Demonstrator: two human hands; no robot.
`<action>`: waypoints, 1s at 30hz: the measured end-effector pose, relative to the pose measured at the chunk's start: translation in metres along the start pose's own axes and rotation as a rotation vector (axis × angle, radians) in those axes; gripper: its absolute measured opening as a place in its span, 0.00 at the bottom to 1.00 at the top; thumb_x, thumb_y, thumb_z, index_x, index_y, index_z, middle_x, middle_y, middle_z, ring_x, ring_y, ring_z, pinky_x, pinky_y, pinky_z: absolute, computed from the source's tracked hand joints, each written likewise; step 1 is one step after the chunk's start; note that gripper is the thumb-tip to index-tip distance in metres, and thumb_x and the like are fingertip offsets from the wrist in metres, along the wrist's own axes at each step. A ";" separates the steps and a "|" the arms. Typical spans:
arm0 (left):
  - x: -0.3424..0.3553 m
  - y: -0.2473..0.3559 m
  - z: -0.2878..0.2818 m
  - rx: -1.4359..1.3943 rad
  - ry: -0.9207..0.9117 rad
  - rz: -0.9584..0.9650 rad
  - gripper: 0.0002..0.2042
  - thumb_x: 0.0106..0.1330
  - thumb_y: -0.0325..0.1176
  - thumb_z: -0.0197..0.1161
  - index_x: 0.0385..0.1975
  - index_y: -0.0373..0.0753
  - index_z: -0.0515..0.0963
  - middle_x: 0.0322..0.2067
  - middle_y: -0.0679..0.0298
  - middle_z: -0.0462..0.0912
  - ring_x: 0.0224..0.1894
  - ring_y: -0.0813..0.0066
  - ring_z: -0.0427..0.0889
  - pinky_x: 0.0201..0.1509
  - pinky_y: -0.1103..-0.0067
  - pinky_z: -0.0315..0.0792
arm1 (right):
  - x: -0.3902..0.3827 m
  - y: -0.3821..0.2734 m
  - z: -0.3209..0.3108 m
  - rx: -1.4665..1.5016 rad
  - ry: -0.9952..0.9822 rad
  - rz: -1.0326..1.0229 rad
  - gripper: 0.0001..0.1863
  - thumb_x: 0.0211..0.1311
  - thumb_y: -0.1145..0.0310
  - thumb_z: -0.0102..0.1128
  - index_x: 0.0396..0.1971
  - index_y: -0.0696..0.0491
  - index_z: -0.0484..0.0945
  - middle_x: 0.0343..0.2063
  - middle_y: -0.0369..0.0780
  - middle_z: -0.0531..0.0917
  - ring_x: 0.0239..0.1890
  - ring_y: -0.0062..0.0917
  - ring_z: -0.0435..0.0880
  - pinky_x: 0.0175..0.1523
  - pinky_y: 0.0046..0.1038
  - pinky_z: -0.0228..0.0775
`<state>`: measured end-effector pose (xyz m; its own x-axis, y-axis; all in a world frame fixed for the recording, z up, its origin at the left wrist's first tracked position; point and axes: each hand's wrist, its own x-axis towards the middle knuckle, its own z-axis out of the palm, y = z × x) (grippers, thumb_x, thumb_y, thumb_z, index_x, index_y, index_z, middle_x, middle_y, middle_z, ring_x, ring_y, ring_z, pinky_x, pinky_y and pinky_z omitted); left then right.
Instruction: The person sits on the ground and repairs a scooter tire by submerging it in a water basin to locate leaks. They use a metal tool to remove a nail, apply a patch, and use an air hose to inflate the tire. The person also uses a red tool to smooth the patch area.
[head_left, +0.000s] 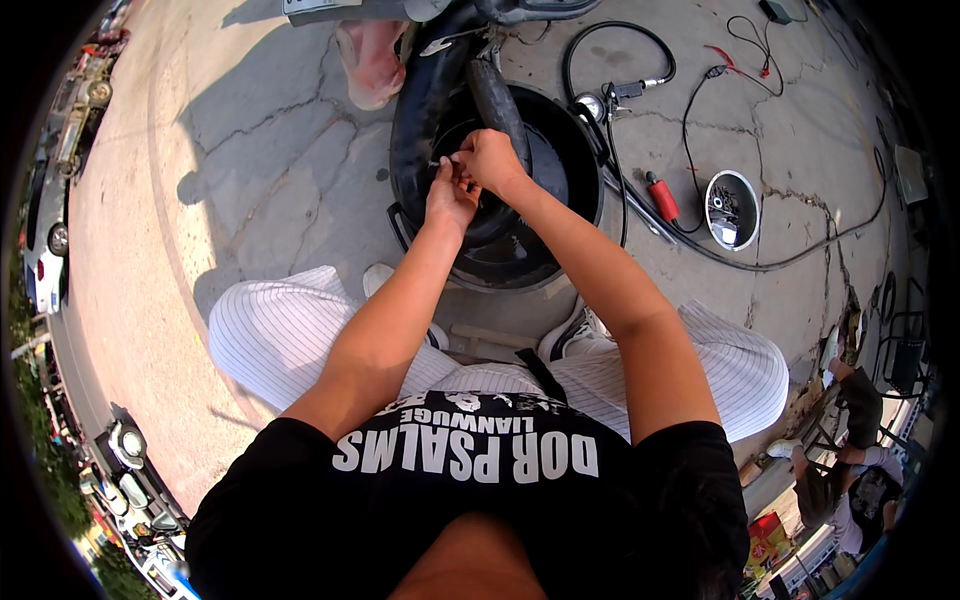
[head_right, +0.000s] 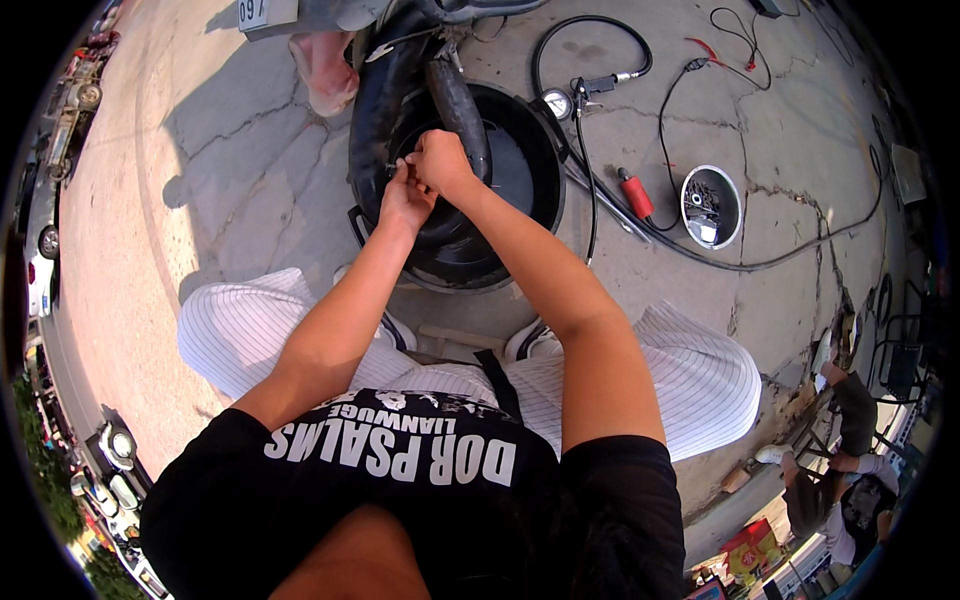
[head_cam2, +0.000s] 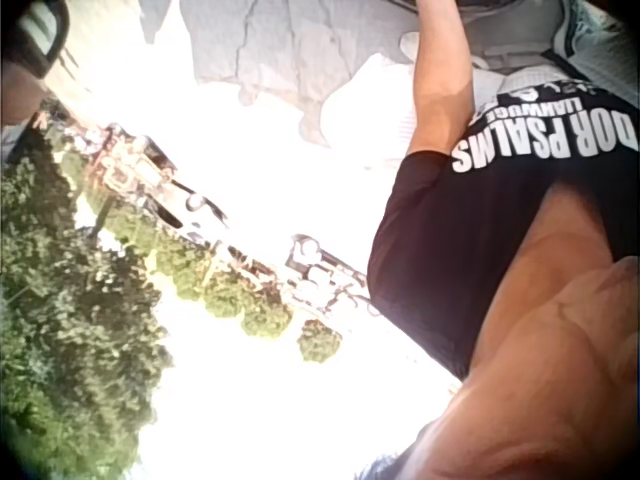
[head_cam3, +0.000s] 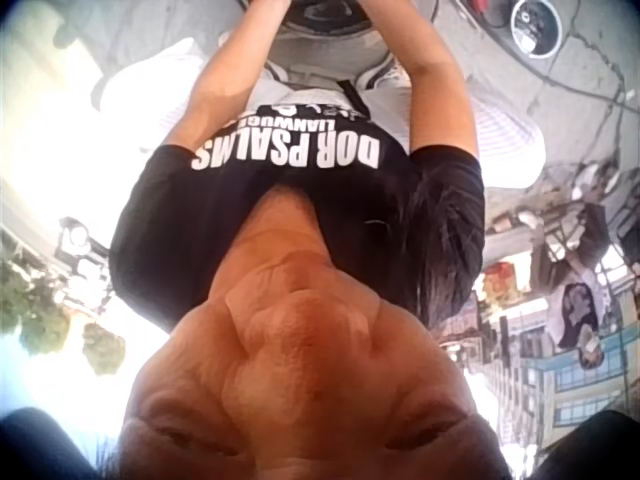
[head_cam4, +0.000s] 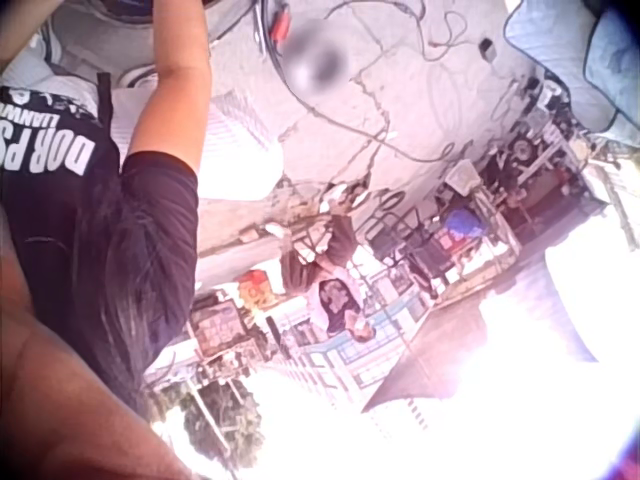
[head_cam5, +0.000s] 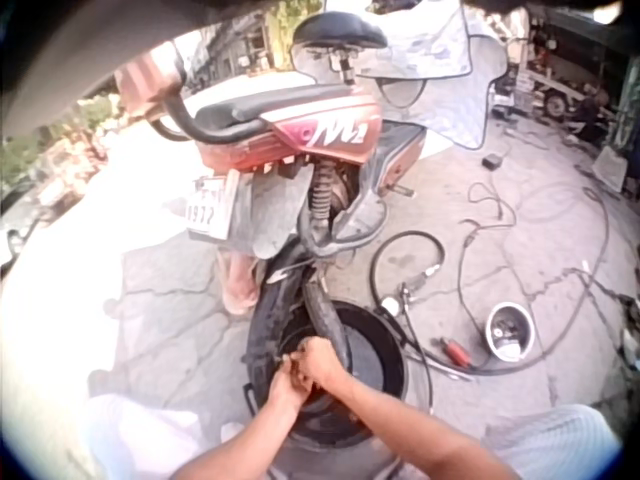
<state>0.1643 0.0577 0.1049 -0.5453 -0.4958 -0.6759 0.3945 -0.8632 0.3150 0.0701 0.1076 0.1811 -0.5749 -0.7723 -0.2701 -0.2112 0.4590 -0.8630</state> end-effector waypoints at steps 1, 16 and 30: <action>0.001 0.001 -0.002 0.004 -0.041 -0.003 0.10 0.69 0.44 0.51 0.38 0.47 0.73 0.32 0.73 0.76 0.34 0.77 0.71 0.49 0.73 0.64 | 0.004 0.000 -0.001 0.123 -0.037 0.098 0.07 0.52 0.75 0.60 0.30 0.63 0.78 0.22 0.49 0.82 0.26 0.34 0.84 0.34 0.30 0.75; -0.008 -0.002 0.007 0.064 -0.010 0.016 0.10 0.69 0.45 0.51 0.34 0.49 0.74 0.31 0.74 0.76 0.38 0.79 0.73 0.52 0.72 0.60 | 0.003 0.000 -0.005 -0.321 -0.047 -0.205 0.07 0.48 0.75 0.60 0.29 0.60 0.76 0.30 0.47 0.80 0.32 0.40 0.82 0.37 0.36 0.75; -0.011 0.000 0.014 0.051 0.075 -0.009 0.09 0.69 0.45 0.52 0.35 0.48 0.74 0.27 0.75 0.74 0.35 0.79 0.71 0.51 0.72 0.59 | -0.001 -0.001 -0.004 -0.233 -0.107 -0.150 0.08 0.45 0.75 0.59 0.28 0.57 0.74 0.31 0.43 0.77 0.34 0.37 0.80 0.38 0.35 0.74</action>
<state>0.1599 0.0618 0.1221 -0.4908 -0.4808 -0.7266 0.3503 -0.8725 0.3407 0.0678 0.1100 0.1841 -0.4396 -0.8754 -0.2012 -0.4704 0.4151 -0.7787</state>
